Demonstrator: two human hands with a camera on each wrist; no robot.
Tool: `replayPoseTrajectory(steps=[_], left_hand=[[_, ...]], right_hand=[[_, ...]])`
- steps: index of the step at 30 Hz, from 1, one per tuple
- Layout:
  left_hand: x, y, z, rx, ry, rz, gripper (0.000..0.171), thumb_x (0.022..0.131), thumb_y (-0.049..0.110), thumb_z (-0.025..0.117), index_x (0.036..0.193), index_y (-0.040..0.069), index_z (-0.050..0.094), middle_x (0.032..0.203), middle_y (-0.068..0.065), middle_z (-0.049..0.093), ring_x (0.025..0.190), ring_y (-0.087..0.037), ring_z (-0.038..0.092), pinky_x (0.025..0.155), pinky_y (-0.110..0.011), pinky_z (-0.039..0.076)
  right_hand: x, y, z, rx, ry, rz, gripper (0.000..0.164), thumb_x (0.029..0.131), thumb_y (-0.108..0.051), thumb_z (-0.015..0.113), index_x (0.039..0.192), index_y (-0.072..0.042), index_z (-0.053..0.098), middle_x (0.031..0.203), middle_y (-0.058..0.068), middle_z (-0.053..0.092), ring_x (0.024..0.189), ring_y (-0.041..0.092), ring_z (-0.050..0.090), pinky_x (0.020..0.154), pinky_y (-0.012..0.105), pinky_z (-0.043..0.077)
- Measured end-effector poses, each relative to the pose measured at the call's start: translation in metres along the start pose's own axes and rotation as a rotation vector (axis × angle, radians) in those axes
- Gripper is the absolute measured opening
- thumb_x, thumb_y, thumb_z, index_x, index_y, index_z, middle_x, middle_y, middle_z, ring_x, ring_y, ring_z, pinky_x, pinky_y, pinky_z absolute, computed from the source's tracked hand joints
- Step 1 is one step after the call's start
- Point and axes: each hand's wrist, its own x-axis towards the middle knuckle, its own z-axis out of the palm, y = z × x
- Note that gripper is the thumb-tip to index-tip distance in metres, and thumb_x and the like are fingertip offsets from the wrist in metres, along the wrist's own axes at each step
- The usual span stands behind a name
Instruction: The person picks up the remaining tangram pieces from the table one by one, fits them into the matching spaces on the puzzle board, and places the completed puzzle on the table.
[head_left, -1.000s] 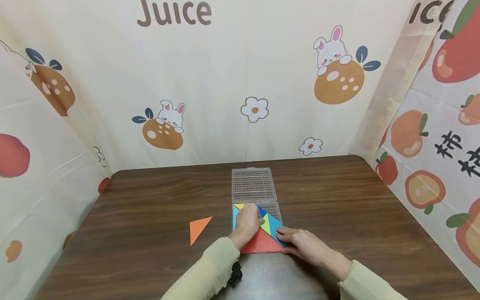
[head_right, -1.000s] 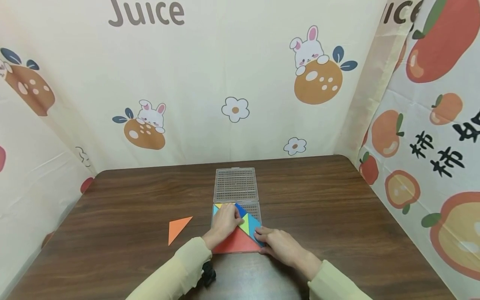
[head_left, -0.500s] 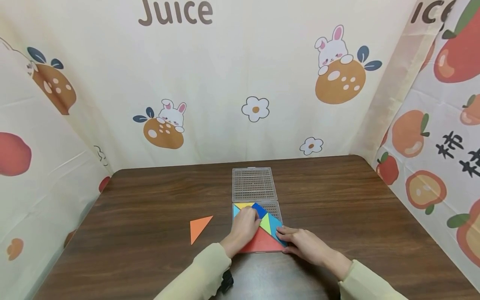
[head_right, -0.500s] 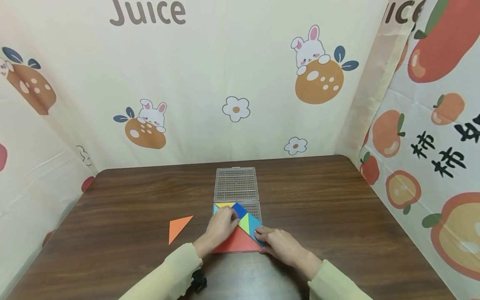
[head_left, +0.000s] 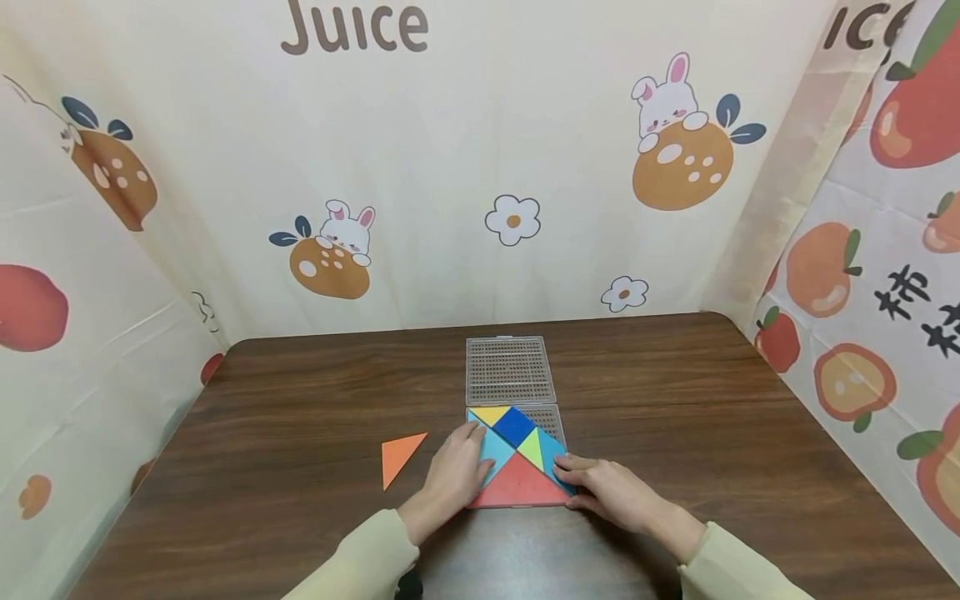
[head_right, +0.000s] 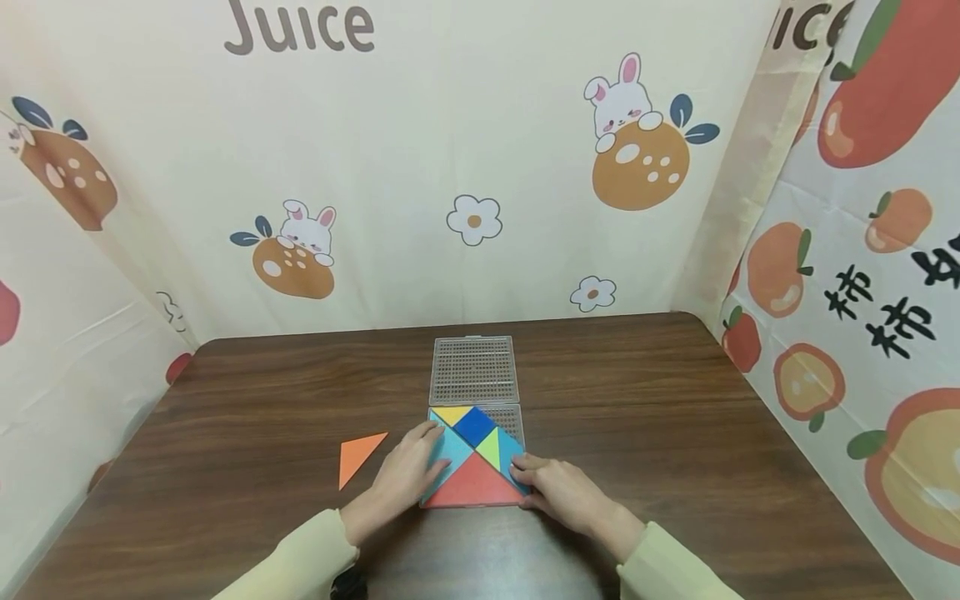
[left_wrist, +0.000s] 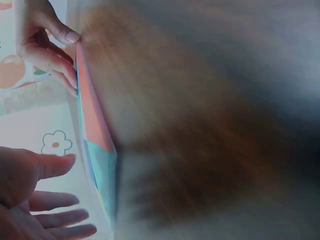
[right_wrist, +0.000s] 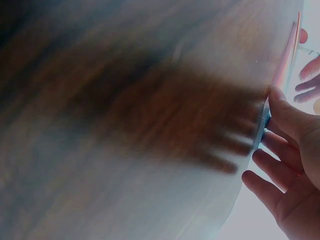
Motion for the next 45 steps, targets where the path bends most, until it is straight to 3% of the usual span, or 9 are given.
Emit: replayPoseTrajectory(steps=[5,9,20,29,33,38,45], left_hand=[[-0.014,-0.012,-0.003,-0.043,0.024,-0.007,0.056,0.084,0.030,0.060,0.122,-0.008,0.047,0.127,-0.025,0.040,0.119,-0.042,0.034,0.093,-0.055,0.028],[-0.024,-0.019,-0.005,-0.072,-0.003,-0.078,0.063,0.086,0.039,0.054,0.125,-0.008,0.043,0.131,-0.029,0.032,0.122,-0.047,0.025,0.094,-0.058,0.023],[-0.044,-0.039,-0.007,-0.002,-0.003,-0.185,0.077,0.083,0.055,0.047,0.128,-0.007,0.039,0.135,-0.032,0.023,0.119,-0.053,0.023,0.092,-0.060,0.024],[-0.047,-0.051,-0.005,-0.066,-0.016,-0.202,0.080,0.083,0.053,0.050,0.129,-0.011,0.035,0.136,-0.035,0.015,0.121,-0.055,0.013,0.095,-0.057,0.023],[-0.047,-0.056,-0.006,-0.051,-0.031,-0.173,0.078,0.083,0.052,0.050,0.129,-0.010,0.036,0.136,-0.033,0.019,0.122,-0.052,0.014,0.096,-0.055,0.021],[-0.047,-0.068,-0.010,-0.038,-0.088,-0.079,0.074,0.084,0.050,0.049,0.131,-0.006,0.037,0.139,-0.028,0.020,0.126,-0.047,0.013,0.097,-0.053,0.022],[-0.047,-0.085,-0.022,-0.105,-0.168,0.049,0.070,0.085,0.049,0.048,0.132,-0.002,0.038,0.141,-0.024,0.021,0.128,-0.043,0.012,0.097,-0.052,0.024]], right_hand=[[-0.001,-0.001,0.000,0.006,-0.003,0.004,0.041,0.080,-0.020,0.065,0.116,-0.002,0.058,0.121,0.012,0.053,0.109,0.025,0.051,0.079,0.039,0.046],[-0.001,-0.001,0.000,0.002,0.005,0.002,0.041,0.080,-0.020,0.065,0.116,-0.002,0.058,0.120,0.012,0.054,0.109,0.025,0.051,0.079,0.039,0.046],[-0.003,0.000,0.001,0.010,-0.001,0.008,0.041,0.081,-0.020,0.065,0.117,-0.002,0.057,0.121,0.012,0.053,0.110,0.024,0.050,0.079,0.038,0.046],[-0.002,0.001,0.002,0.010,0.010,0.012,0.041,0.080,-0.020,0.065,0.117,-0.003,0.058,0.121,0.011,0.053,0.109,0.024,0.051,0.079,0.038,0.046],[-0.002,0.001,0.002,0.005,0.013,0.006,0.041,0.080,-0.020,0.065,0.116,-0.002,0.058,0.121,0.011,0.053,0.109,0.024,0.051,0.079,0.038,0.046],[-0.001,0.001,0.002,0.008,0.011,-0.001,0.040,0.081,-0.020,0.064,0.117,-0.002,0.058,0.121,0.011,0.053,0.110,0.024,0.050,0.080,0.038,0.046],[-0.001,0.001,0.002,0.011,0.004,-0.003,0.041,0.081,-0.020,0.064,0.118,-0.003,0.057,0.121,0.011,0.053,0.111,0.024,0.049,0.080,0.038,0.046]])
